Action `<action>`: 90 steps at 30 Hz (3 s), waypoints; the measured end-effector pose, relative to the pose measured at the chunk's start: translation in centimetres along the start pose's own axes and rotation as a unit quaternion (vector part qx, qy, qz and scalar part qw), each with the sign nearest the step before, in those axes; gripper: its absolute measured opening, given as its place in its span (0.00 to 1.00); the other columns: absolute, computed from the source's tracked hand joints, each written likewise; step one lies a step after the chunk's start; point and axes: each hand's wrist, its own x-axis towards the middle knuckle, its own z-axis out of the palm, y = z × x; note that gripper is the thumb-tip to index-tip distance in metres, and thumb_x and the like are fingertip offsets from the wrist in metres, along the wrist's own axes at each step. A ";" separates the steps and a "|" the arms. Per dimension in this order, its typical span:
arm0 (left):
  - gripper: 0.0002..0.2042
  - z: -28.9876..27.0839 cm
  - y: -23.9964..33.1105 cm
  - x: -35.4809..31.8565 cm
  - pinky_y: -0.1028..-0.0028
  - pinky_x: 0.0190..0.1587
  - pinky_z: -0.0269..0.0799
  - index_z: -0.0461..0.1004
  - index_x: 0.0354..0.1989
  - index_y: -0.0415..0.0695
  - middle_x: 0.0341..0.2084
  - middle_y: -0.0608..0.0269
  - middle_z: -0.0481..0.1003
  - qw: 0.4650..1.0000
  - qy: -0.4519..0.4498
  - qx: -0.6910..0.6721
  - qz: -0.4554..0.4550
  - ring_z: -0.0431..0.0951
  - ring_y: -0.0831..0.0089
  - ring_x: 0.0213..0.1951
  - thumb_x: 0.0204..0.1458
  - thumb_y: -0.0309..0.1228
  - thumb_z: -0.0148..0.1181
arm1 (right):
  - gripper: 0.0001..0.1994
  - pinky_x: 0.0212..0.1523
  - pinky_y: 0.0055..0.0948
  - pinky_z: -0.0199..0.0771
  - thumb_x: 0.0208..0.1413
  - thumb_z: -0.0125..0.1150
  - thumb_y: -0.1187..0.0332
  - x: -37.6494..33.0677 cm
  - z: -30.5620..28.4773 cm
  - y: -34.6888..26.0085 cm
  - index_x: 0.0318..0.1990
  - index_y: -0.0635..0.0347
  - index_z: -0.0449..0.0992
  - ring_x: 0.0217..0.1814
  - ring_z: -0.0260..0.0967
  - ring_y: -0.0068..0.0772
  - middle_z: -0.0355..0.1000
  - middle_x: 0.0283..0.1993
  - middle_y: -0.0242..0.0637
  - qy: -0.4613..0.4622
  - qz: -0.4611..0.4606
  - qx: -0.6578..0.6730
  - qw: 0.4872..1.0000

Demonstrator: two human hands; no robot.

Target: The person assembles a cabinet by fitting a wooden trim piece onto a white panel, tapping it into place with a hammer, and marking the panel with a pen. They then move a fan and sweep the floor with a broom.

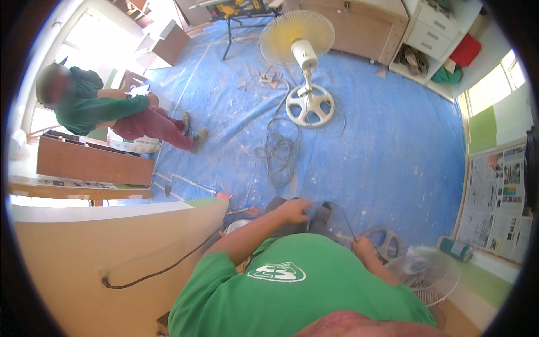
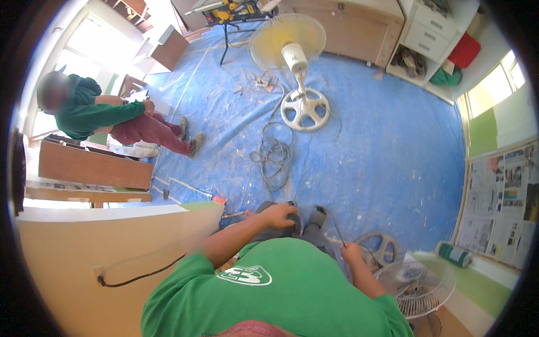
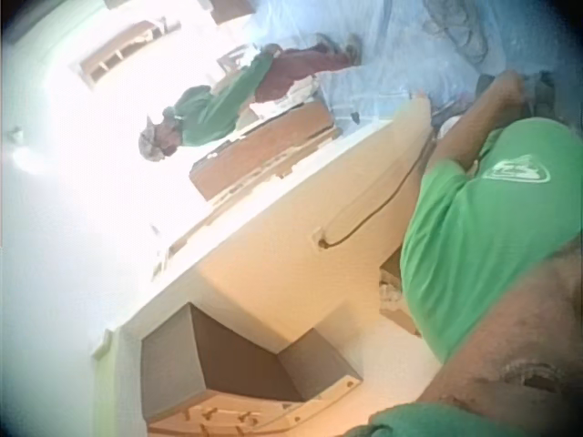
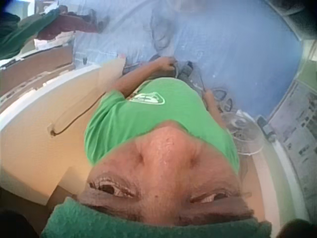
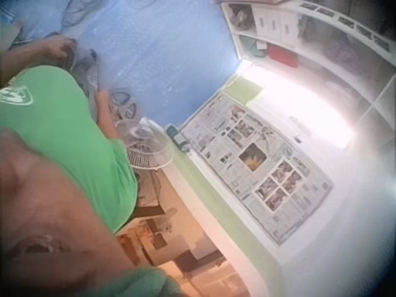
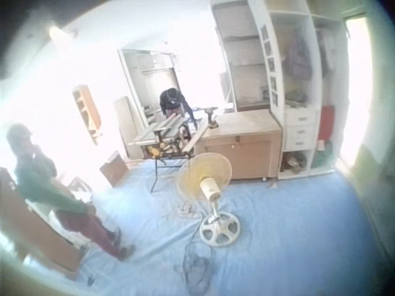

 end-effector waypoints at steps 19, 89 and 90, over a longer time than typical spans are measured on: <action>0.24 -33.1 -25.8 -0.5 0.68 0.55 0.70 0.66 0.63 0.39 0.51 0.58 0.77 0.891 0.295 -0.342 -0.044 0.76 0.69 0.50 0.62 0.39 0.56 | 0.12 0.40 0.44 0.76 0.54 0.63 0.63 0.5 -0.8 6.0 0.41 0.59 0.83 0.43 0.78 0.44 0.80 0.42 0.42 -0.215 0.118 -0.357 0.901; 0.29 -107.0 28.1 77.5 0.50 0.57 0.68 0.75 0.46 0.22 0.46 0.29 0.75 0.539 0.456 -0.194 0.680 0.74 0.41 0.55 0.67 0.45 0.44 | 0.19 0.37 0.26 0.69 0.64 0.51 0.63 106.0 -127.5 -74.3 0.60 0.58 0.71 0.35 0.69 0.21 0.73 0.34 0.31 0.034 -0.496 0.166 0.852; 0.30 -108.9 27.0 76.7 0.50 0.57 0.67 0.75 0.46 0.22 0.45 0.29 0.76 0.568 0.451 -0.125 0.677 0.74 0.41 0.55 0.67 0.46 0.43 | 0.19 0.37 0.26 0.69 0.63 0.52 0.64 106.1 -129.0 -76.8 0.59 0.58 0.71 0.36 0.68 0.20 0.73 0.34 0.30 0.017 -0.497 0.179 0.849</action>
